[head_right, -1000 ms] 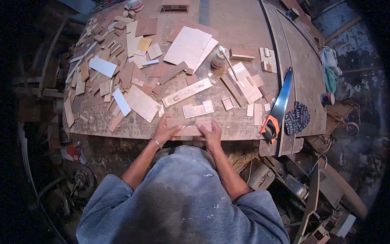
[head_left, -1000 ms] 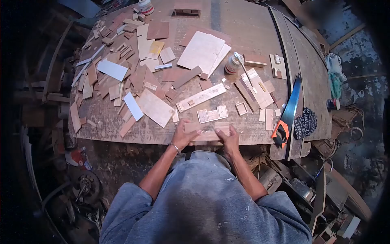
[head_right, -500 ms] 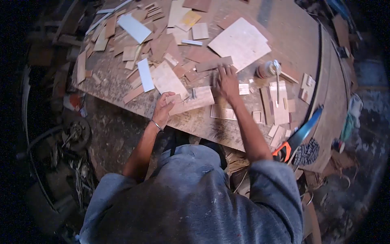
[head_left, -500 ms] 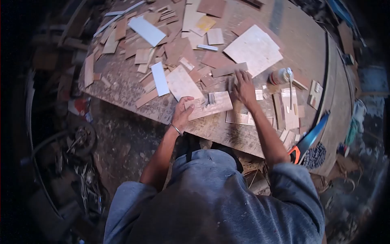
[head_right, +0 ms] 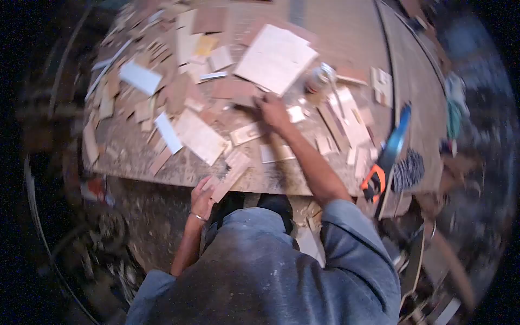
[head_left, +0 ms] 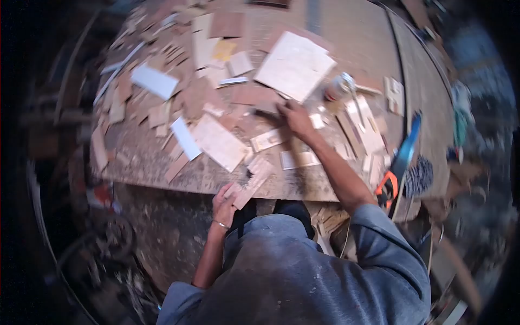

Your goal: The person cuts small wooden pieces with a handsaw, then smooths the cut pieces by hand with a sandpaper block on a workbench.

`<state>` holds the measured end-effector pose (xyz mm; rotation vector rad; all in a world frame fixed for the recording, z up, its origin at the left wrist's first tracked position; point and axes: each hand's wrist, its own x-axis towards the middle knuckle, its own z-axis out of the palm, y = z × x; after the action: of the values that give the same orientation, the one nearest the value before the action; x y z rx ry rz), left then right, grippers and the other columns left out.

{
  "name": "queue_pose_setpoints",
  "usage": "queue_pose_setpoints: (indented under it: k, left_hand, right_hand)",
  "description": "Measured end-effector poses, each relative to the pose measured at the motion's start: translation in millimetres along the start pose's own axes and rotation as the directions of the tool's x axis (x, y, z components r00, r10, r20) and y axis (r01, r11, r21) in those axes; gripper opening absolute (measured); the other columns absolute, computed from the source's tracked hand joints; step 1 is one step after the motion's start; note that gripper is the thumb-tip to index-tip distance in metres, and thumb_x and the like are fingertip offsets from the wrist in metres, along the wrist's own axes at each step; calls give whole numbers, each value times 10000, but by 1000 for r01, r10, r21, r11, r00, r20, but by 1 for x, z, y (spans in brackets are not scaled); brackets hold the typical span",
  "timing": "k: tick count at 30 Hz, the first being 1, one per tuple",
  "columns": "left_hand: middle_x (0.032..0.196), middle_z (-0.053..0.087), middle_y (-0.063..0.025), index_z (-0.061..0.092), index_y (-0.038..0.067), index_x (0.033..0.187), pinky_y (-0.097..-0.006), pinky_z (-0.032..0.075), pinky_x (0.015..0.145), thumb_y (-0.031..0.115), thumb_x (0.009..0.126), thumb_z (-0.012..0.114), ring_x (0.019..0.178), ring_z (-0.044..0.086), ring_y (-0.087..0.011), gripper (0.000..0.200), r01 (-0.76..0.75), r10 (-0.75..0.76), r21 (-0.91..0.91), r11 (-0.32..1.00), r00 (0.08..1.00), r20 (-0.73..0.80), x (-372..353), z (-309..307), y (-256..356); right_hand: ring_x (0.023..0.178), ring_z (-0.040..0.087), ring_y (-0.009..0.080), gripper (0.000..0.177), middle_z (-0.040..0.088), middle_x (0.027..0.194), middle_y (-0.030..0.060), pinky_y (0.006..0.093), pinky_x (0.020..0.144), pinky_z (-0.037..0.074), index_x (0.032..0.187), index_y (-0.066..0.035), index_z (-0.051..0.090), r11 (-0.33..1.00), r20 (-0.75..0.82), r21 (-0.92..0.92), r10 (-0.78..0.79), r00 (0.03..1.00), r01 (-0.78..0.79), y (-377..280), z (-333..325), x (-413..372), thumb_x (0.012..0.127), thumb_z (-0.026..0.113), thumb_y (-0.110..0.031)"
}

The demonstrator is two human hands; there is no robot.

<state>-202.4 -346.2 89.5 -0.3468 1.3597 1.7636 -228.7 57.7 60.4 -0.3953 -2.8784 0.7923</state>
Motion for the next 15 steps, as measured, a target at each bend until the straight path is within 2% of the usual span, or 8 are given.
queue_pose_setpoints:
  k: [1,2,4,5,7,9,11,15]
  left_hand:
    - [1297,620,-149,512,14,1401,-422,568,976,11,954,636,1180,639,-252,463,12,-12,18,1000,1000,20,4,-2,2]
    - [1300,619,-149,505,18,1408,-424,568,977,3,953,631,1182,639,-255,472,12,-13,31,999,999,30,7,-2,7]
    - [1312,615,-145,471,8,1434,-416,550,1008,-18,959,599,1195,633,-265,492,0,-2,41,999,999,46,12,2,25]
    - [1315,613,-146,468,-1,1434,-415,541,1020,-15,961,596,1201,629,-267,490,-1,0,24,1000,997,75,15,7,33]
    - [1323,608,-147,461,-18,1436,-414,524,1044,-11,966,590,1213,622,-269,487,-29,31,-25,999,995,95,26,17,52]
    - [1351,591,-157,446,-26,1447,-425,509,1057,11,979,577,1232,610,-272,487,-71,73,-35,997,996,51,54,13,60]
    - [1366,589,-156,455,-7,1453,-424,515,1045,25,993,554,1233,609,-271,472,-94,93,-84,992,996,-15,80,12,66]
    - [1348,590,-163,443,-6,1422,-473,536,1026,-7,979,566,1210,620,-310,460,-245,217,-126,961,955,-200,92,46,101]
  right_hand:
    - [1146,599,384,365,612,1199,201,519,993,471,1321,-167,637,999,-25,-36,20,999,-20,-9,2,5,976,544,-243]
    - [1274,534,367,538,553,1379,185,590,1043,414,1439,-216,540,971,-181,-239,-29,983,-15,-32,-7,7,908,628,-237]
    - [1410,410,341,810,419,1538,166,638,1090,343,1591,-271,312,969,-228,-175,133,965,-175,-75,-36,9,890,717,-309]
    - [1345,486,375,746,478,1484,197,590,1082,398,1551,-182,394,973,-313,-49,198,929,-224,-84,-35,3,886,719,-269]
    - [1230,574,421,597,552,1396,227,513,1040,470,1430,-65,529,902,-249,328,369,895,-280,-87,-31,-22,874,709,-188]
    - [1098,622,453,446,648,1224,240,473,990,490,1245,28,629,947,-330,248,279,902,-203,-73,4,-54,835,703,-130]
    - [1172,598,416,406,643,1250,213,483,1020,469,1214,9,655,880,-111,310,410,905,-360,-53,23,-55,831,677,-125]
    - [1268,531,323,494,615,1273,155,514,1057,428,1317,-68,606,989,-39,-146,11,999,-16,-45,17,28,836,661,-163]
